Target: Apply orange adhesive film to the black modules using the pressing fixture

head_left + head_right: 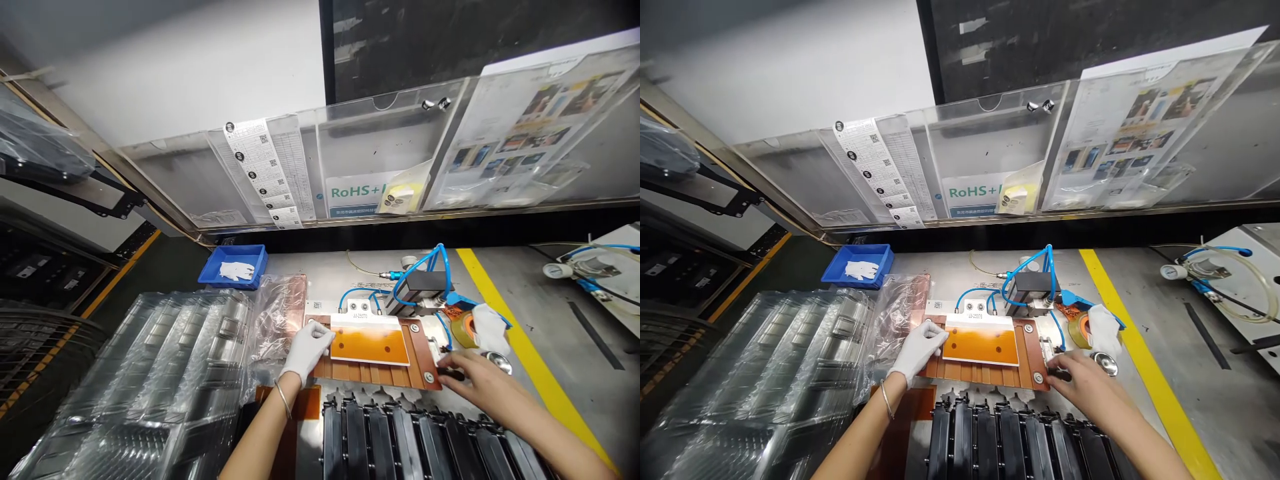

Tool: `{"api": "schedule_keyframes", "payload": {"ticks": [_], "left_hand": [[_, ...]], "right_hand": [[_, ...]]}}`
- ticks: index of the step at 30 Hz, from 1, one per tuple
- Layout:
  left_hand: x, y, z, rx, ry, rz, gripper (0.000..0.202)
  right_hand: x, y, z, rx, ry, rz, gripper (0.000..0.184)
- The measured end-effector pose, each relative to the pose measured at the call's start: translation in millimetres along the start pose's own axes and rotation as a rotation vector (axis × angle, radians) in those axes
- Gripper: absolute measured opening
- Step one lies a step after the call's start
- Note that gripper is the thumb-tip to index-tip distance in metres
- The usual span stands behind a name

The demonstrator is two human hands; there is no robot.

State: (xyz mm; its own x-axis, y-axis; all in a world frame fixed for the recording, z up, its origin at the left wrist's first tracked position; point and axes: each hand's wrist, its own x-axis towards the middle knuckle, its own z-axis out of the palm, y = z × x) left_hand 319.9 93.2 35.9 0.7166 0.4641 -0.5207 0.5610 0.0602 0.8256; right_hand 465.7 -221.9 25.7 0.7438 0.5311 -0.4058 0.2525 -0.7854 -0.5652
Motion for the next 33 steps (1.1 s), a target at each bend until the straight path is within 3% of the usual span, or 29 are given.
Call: {"api": "schedule_keyframes", "payload": {"ticks": [5,8,11,15,17,18,21,23,26,30,33], "left_hand": [[1,-3,3.1,-0.004,0.007,0.022,0.015],[1,-3,3.6,0.026,0.022,0.030,0.017],[-4,-2,-7.8,0.058,0.095,0.034,0.023],[-46,-15,-35.2,0.117,0.264,0.044,0.030],[-83,-33,-38.0,0.195,0.251,0.010,0.030],[-104,-45,-34.2,0.229,0.203,-0.020,0.035],[-157,-81,-6.4,0.355,-0.023,-0.162,0.075],[-177,-98,14.9,0.357,-0.070,-0.179,0.077],[-183,-105,29.9,0.428,-0.020,-0.166,0.064],[-181,-100,7.0,0.558,0.002,-0.222,0.036],[-188,-101,-22.6,0.373,-0.020,-0.239,0.032]], "right_hand": [[-7,23,15,-0.041,0.130,-0.129,0.030],[-7,14,19,-0.086,0.195,-0.106,0.031],[-22,3,16,-0.073,0.229,-0.073,0.039],[-68,7,14,0.116,0.280,0.017,0.052],[-95,15,19,0.197,0.252,0.103,0.059],[-107,19,23,0.231,0.232,0.146,0.062],[-136,24,40,0.316,0.199,0.245,0.066],[-146,22,52,0.346,0.189,0.267,0.065],[-152,15,67,0.355,0.148,0.221,0.062],[-155,16,75,0.337,0.089,0.143,0.060],[-161,31,77,0.325,0.055,0.148,0.057]]}}
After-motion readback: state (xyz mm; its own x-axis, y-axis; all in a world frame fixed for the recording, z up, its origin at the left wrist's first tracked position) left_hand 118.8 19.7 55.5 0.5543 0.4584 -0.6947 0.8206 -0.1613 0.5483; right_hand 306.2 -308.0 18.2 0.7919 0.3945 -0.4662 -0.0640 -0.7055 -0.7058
